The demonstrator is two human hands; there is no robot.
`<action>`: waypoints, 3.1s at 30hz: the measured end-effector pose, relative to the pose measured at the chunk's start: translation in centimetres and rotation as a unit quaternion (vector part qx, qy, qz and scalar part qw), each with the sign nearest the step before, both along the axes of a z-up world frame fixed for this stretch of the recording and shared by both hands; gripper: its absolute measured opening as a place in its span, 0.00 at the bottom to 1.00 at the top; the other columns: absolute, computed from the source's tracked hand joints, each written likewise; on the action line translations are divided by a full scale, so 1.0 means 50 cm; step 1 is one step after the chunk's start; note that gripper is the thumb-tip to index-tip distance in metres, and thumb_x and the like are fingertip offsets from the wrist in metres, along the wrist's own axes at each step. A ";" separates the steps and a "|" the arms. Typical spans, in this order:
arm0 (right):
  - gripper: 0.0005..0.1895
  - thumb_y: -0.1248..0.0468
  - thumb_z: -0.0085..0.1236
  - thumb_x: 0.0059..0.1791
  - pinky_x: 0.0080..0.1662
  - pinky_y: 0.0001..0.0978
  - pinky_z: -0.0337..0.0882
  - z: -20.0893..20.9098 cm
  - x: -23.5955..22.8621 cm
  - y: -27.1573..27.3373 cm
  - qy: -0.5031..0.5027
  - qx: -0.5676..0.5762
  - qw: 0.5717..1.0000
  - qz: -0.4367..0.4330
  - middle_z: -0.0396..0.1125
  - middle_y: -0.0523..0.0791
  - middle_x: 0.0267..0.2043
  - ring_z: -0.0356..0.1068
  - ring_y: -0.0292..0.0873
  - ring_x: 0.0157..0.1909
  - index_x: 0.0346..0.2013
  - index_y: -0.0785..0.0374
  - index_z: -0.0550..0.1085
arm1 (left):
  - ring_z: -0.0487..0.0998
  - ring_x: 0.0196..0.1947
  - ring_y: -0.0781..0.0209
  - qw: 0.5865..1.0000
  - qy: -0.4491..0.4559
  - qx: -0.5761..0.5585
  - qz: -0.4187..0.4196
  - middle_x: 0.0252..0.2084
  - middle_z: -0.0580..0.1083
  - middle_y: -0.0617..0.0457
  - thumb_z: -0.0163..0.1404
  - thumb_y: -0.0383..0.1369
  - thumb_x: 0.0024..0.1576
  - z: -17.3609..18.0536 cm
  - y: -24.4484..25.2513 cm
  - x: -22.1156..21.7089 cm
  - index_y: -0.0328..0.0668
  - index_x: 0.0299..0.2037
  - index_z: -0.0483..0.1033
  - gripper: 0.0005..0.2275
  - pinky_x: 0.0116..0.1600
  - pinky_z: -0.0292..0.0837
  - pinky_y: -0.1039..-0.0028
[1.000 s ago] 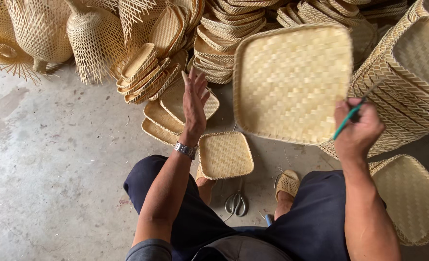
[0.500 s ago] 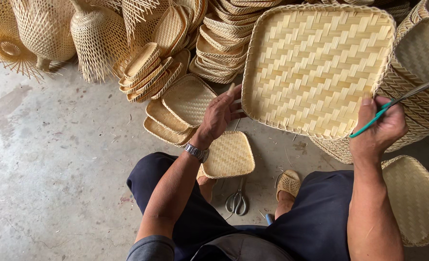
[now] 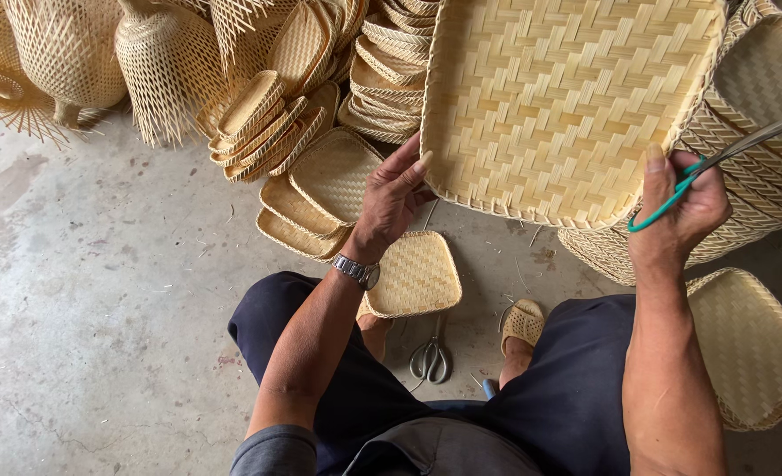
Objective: The person trims the edges of woven bamboo trays using scissors, handling them one at a time from a stack on the floor.
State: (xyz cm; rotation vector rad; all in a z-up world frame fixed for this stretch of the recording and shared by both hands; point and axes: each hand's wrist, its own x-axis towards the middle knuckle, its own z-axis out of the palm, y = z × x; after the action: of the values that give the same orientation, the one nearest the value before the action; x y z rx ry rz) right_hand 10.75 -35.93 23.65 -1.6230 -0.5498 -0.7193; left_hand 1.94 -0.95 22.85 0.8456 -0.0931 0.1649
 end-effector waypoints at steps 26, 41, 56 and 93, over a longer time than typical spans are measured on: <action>0.11 0.65 0.65 0.61 0.36 0.24 0.69 0.043 -0.027 -0.016 0.041 -0.128 0.987 -0.089 0.72 0.43 0.31 0.71 0.32 0.35 0.39 0.71 0.76 | 0.80 0.56 0.56 1.000 0.003 0.014 0.015 0.62 0.74 0.47 0.49 0.27 0.64 0.017 -0.008 -0.008 0.42 0.68 0.67 0.20 0.57 0.82 0.60; 0.11 0.70 0.64 0.60 0.35 0.28 0.67 0.008 -0.020 -0.076 0.025 -0.138 0.980 -0.141 0.69 0.45 0.28 0.68 0.35 0.30 0.37 0.73 0.73 | 0.81 0.49 0.63 0.997 -0.059 0.008 -0.053 0.55 0.78 0.45 0.53 0.27 0.66 0.032 -0.046 -0.021 0.35 0.66 0.72 0.18 0.52 0.80 0.70; 0.17 0.69 0.48 0.61 0.31 0.28 0.57 -0.234 -0.256 -0.581 0.135 0.106 0.874 -0.456 0.64 0.44 0.27 0.60 0.33 0.27 0.27 0.66 0.65 | 0.77 0.37 0.51 0.827 0.213 0.512 0.087 0.41 0.79 0.39 0.56 0.44 0.60 -0.261 0.036 0.041 0.31 0.47 0.79 0.19 0.42 0.72 0.64; 0.13 0.59 0.67 0.52 0.39 0.53 0.72 -0.381 -0.248 -0.687 0.468 -0.373 0.619 -0.509 0.74 0.54 0.34 0.73 0.58 0.36 0.36 0.68 0.79 | 0.80 0.45 0.38 0.499 0.523 0.686 0.083 0.42 0.79 0.33 0.58 0.46 0.53 -0.312 -0.077 -0.082 0.29 0.40 0.80 0.21 0.51 0.75 0.56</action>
State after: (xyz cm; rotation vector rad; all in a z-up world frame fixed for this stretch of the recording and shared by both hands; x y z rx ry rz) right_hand -1.65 -70.26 4.59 -2.7864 1.1293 -0.2438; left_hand -2.15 -4.82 7.25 2.4534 1.2135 -0.3659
